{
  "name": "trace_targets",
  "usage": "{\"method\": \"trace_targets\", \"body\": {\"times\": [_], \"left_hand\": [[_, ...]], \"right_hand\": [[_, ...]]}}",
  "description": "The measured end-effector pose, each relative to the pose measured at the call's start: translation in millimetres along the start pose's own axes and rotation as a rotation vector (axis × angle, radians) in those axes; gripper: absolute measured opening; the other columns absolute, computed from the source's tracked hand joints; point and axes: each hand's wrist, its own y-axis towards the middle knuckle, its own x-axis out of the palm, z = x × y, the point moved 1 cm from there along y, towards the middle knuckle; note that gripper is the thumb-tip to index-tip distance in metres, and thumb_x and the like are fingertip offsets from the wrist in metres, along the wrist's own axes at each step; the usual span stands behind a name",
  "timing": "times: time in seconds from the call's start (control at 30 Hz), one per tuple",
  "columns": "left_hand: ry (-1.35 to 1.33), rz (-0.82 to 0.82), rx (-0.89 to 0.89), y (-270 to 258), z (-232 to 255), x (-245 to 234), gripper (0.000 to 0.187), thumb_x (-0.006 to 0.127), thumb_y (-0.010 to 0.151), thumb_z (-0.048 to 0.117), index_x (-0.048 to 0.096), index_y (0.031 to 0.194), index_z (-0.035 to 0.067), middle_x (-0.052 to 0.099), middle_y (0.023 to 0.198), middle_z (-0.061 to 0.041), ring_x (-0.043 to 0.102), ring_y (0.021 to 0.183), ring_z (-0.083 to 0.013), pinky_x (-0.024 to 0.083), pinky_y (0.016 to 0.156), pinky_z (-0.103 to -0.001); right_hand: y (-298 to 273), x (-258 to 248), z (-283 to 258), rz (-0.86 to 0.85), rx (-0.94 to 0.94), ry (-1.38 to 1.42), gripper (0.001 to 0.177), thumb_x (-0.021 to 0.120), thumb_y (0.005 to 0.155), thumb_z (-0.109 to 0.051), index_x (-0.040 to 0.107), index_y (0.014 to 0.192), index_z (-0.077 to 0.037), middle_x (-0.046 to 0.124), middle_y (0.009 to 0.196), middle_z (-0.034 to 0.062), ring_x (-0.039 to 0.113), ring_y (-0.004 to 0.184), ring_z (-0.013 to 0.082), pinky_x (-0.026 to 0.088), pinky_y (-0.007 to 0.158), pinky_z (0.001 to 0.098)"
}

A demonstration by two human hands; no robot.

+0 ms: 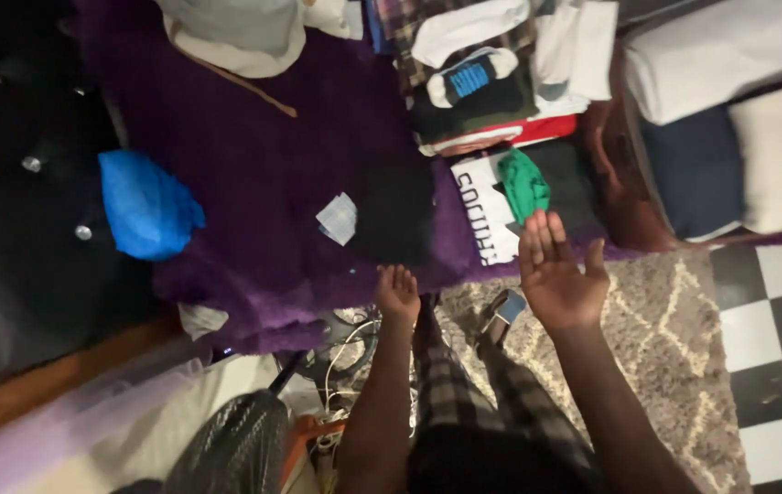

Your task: The person places a folded cloth into an open suitcase, presses it down by hand, and then picks up and holds another folded garment.

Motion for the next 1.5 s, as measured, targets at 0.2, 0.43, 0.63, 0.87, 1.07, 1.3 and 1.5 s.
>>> {"method": "trace_targets", "body": {"times": [0.2,0.43,0.63,0.87,1.07,1.3,1.5], "left_hand": [[0.121,0.157,-0.070,103,-2,-57,0.046,0.080,0.095,0.054,0.051,0.082,0.021,0.051,0.069,0.004,0.058,0.063,-0.0162,0.046,0.053,-0.033],[0.295,0.442,-0.187,98,3,-2,0.050,0.089,0.079,0.040,0.068,0.120,0.020,0.066,0.101,0.001,0.060,0.093,-0.0198,0.046,0.078,-0.037],[0.440,0.129,-0.164,94,15,50,0.056,0.088,0.070,0.031,0.066,0.121,0.021,0.066,0.117,0.000,0.059,0.107,-0.0236,0.042,0.085,-0.045],[0.337,0.280,-0.092,58,-9,123,0.045,0.087,0.071,0.011,0.070,0.113,0.011,0.062,0.116,-0.010,0.057,0.109,-0.0304,0.053,0.092,-0.046],[0.467,0.297,-0.145,-67,-32,176,0.049,0.082,0.065,0.011,0.066,0.110,0.017,0.063,0.114,-0.007,0.059,0.101,-0.0293,0.053,0.084,-0.044],[0.529,-0.074,-0.449,-166,-48,194,0.043,0.082,0.072,0.013,0.065,0.111,0.011,0.065,0.110,-0.012,0.066,0.095,-0.0318,0.053,0.078,-0.045],[1.353,-1.466,0.585,-218,-18,261,0.053,0.072,0.080,-0.019,0.061,0.126,0.005,0.070,0.122,-0.014,0.069,0.118,-0.0254,0.056,0.103,-0.037]], "right_hand": [[34,-23,36,0.148,-0.054,-0.011,0.070,0.039,0.108,-0.057,0.053,0.137,0.006,0.060,0.141,0.0217,0.057,0.137,0.0348,0.045,0.117,0.0478],[28,-46,34,0.274,-0.033,-0.079,0.066,0.038,0.110,-0.054,0.053,0.137,0.005,0.060,0.141,0.0198,0.055,0.136,0.0334,0.046,0.115,0.0469],[19,-39,31,0.331,-0.017,-0.258,0.065,0.035,0.109,-0.052,0.054,0.134,0.005,0.062,0.132,0.0201,0.060,0.128,0.0330,0.048,0.113,0.0455],[8,-44,37,0.368,0.112,-0.579,0.076,0.034,0.106,-0.061,0.051,0.128,0.010,0.059,0.124,0.0262,0.059,0.118,0.0397,0.046,0.110,0.0515],[-4,-61,39,0.438,0.324,-0.428,0.099,0.022,0.097,-0.075,0.048,0.143,0.009,0.052,0.144,0.0313,0.051,0.131,0.0438,0.040,0.112,0.0514],[6,-106,-4,-0.808,0.234,0.147,0.102,0.030,0.102,-0.077,0.035,0.167,0.001,0.043,0.162,0.0278,0.043,0.147,0.0452,0.041,0.120,0.0562],[-33,-38,-67,-0.136,-0.171,-0.150,0.100,0.057,0.086,-0.076,0.041,0.156,-0.007,0.054,0.153,0.0173,0.048,0.142,0.0372,0.035,0.119,0.0569]]}}
